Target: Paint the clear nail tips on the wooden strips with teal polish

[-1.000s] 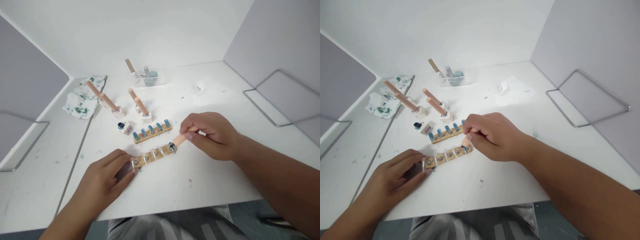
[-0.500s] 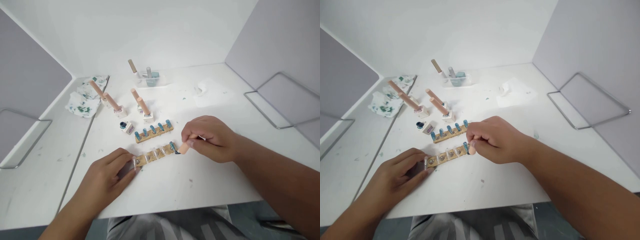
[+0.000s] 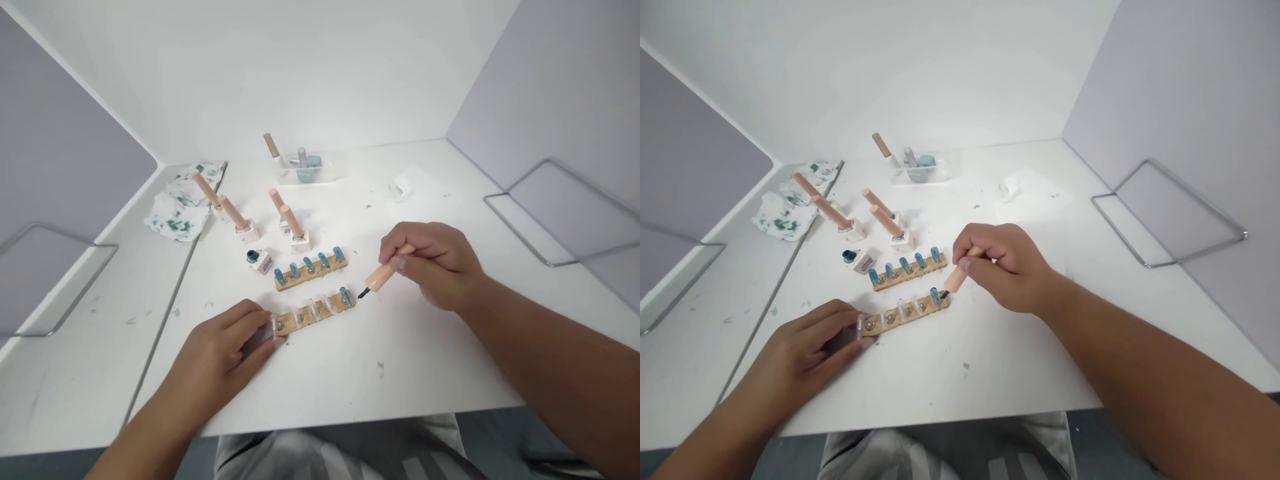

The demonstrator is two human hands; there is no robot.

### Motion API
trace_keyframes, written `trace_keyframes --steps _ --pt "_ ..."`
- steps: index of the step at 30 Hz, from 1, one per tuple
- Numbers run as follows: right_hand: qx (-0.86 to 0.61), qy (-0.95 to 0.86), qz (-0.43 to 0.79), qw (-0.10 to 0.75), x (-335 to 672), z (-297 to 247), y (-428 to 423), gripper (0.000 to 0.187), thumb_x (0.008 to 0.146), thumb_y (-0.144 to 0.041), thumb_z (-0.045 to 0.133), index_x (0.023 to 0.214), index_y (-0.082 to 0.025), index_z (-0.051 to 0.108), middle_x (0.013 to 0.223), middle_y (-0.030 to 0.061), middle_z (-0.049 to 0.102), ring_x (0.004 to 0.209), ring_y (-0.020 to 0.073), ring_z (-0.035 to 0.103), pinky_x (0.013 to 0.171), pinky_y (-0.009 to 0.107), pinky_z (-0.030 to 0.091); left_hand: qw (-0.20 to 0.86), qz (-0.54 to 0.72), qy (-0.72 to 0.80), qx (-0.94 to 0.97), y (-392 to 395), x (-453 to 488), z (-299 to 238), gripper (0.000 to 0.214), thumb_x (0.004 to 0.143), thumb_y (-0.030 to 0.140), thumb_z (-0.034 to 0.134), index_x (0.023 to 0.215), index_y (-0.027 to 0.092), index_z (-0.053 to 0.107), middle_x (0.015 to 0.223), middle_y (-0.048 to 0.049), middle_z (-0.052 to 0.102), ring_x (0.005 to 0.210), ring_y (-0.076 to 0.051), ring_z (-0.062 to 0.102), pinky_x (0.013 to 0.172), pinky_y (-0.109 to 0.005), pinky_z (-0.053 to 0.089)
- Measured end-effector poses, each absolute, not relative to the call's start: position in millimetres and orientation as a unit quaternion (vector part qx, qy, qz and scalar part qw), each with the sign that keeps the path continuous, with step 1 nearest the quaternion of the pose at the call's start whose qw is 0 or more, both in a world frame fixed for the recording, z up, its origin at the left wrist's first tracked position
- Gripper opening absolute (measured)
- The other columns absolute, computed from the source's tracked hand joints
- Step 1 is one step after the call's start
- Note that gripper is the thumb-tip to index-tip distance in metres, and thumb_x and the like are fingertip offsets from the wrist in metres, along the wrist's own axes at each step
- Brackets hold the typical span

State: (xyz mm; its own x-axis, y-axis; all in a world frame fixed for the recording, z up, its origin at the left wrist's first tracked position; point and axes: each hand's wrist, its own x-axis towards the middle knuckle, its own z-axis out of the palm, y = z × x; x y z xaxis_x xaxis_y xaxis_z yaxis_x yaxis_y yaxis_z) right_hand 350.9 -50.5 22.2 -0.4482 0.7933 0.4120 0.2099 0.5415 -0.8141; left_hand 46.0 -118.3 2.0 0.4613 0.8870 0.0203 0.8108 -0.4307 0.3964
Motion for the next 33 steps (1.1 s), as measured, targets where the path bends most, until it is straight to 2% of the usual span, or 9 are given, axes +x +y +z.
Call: trace_keyframes --steps 3,7,11,14,17,22,25,33 --pt "-0.366 -0.704 0.411 0.449 351 17 -48 0.014 0.078 -0.012 0.047 0.075 -0.019 0.059 0.053 -0.0048 0.046 0.050 0.0082 0.037 0.046 0.023 0.030 0.149 0.110 0.513 0.838 -121 46 1 0.024 0.087 0.035 0.051 0.102 0.019 0.061 0.100 -0.0082 0.062 0.077 -0.018 0.062 0.062 -0.025 0.050" --pt "-0.397 -0.619 0.474 0.483 349 15 -45 0.015 0.078 -0.013 0.048 0.077 -0.019 0.061 0.051 -0.0054 0.040 0.048 0.0076 0.036 0.047 0.023 0.031 0.119 0.118 0.546 0.821 -125 38 5 0.038 0.084 0.045 0.054 0.112 0.020 0.060 0.102 -0.0088 0.062 0.085 -0.022 0.063 0.071 -0.030 0.050" --pt "-0.395 -0.584 0.500 0.504 346 17 -45 0.015 0.079 -0.016 0.050 0.083 -0.019 0.064 0.051 -0.0054 0.041 0.048 0.0076 0.040 0.050 0.024 0.033 0.169 0.171 0.649 0.722 -118 23 16 0.041 0.082 0.051 0.052 0.110 0.022 0.058 0.099 -0.0072 0.063 0.078 -0.019 0.061 0.060 -0.028 0.049" --pt "-0.395 -0.566 0.508 0.515 345 15 -42 0.010 0.080 -0.021 0.053 0.080 -0.018 0.063 0.049 -0.0057 0.041 0.048 0.0081 0.041 0.051 0.025 0.034 0.237 0.195 0.694 0.651 -103 19 18 0.047 0.078 0.053 0.056 0.113 0.022 0.056 0.099 -0.0061 0.064 0.079 -0.019 0.060 0.066 -0.030 0.050" --pt "-0.387 -0.561 0.510 0.525 346 11 -39 0.011 0.083 -0.028 0.055 0.083 -0.019 0.061 0.049 -0.0053 0.045 0.048 0.0090 0.043 0.052 0.026 0.035 0.301 0.198 0.698 0.619 -88 20 16 0.056 0.074 0.055 0.057 0.118 0.020 0.053 0.106 -0.0075 0.062 0.076 -0.018 0.059 0.066 -0.031 0.050" --pt "-0.363 -0.554 0.517 0.543 349 6 -36 0.020 0.084 -0.038 0.056 0.093 -0.020 0.059 0.056 -0.0025 0.055 0.049 0.0106 0.046 0.052 0.028 0.038 0.314 0.198 0.699 0.611 -70 25 14 0.061 0.072 0.058 0.057 0.121 0.022 0.052 0.112 -0.0067 0.061 0.067 -0.015 0.059 0.058 -0.028 0.048" --pt "-0.359 -0.556 0.512 0.547 348 8 -38 0.025 0.084 -0.039 0.057 0.098 -0.019 0.058 0.061 -0.0002 0.061 0.050 0.0109 0.048 0.050 0.028 0.039 0.305 0.200 0.700 0.614 -62 27 14 0.061 0.069 0.059 0.058 0.118 0.022 0.055 0.111 -0.0066 0.062 0.065 -0.015 0.058 0.058 -0.028 0.047" --pt "-0.345 -0.584 0.449 0.581 350 35 -64 0.021 0.084 -0.038 0.057 0.098 -0.022 0.057 0.072 0.0017 0.069 0.052 0.0107 0.053 0.056 0.029 0.044 0.237 0.198 0.706 0.638 -49 34 14 0.052 0.066 0.058 0.060 0.106 0.024 0.063 0.105 -0.0045 0.065 0.081 -0.023 0.061 0.064 -0.028 0.044"
